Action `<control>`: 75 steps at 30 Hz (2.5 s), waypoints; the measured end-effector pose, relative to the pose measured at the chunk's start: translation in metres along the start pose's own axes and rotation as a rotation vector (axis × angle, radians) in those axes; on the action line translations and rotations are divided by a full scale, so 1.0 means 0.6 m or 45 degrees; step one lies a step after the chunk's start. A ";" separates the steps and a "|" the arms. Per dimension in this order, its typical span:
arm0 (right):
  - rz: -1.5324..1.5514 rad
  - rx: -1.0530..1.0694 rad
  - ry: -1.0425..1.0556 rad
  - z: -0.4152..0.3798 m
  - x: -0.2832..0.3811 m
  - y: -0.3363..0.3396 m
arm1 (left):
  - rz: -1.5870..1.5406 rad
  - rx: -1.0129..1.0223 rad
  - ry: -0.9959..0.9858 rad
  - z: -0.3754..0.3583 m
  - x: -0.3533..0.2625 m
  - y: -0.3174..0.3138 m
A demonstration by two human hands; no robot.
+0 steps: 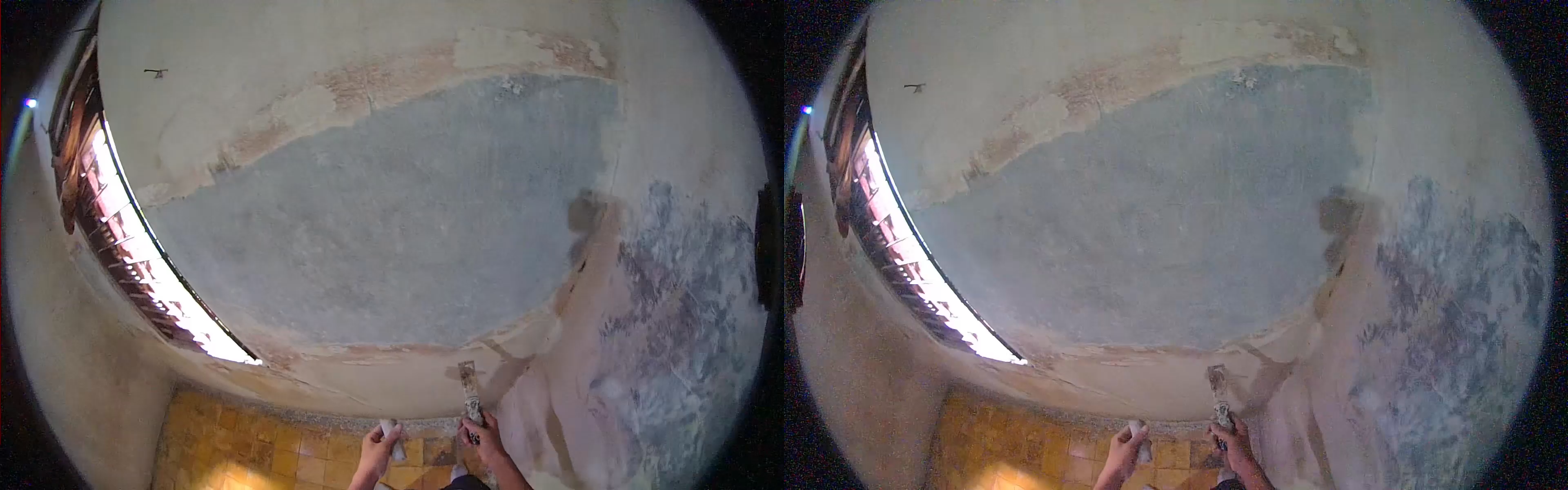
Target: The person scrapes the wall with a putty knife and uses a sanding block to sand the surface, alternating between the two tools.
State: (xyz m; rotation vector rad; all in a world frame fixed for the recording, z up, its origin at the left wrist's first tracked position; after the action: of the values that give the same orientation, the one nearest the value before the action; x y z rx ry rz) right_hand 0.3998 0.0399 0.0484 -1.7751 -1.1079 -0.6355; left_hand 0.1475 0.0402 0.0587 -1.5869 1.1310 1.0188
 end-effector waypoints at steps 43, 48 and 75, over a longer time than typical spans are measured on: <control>-0.673 -1.445 1.873 -0.175 0.532 -0.498 | 0.083 0.185 -0.533 0.265 -0.118 0.311; -0.436 -1.293 1.837 -0.115 0.590 -0.529 | 0.418 0.461 -0.540 0.269 -0.130 0.327; -0.858 -1.630 2.210 -0.138 0.458 -0.450 | -0.050 0.222 -1.681 0.316 -0.428 0.306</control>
State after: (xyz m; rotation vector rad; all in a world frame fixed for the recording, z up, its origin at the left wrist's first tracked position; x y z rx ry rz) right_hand 0.2908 0.1256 0.4170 -0.7299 0.1948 -2.9055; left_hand -0.1126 0.2469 0.2176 -0.5004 0.2314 1.5005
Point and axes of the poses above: each hand's wrist, its own z-axis towards the middle knuckle, its own y-axis out of the back of the hand, x = y × z, the point moved 6 cm from there along z, towards the middle knuckle, and after that the axes turned 8 degrees about -y, right-handed, at the moved point
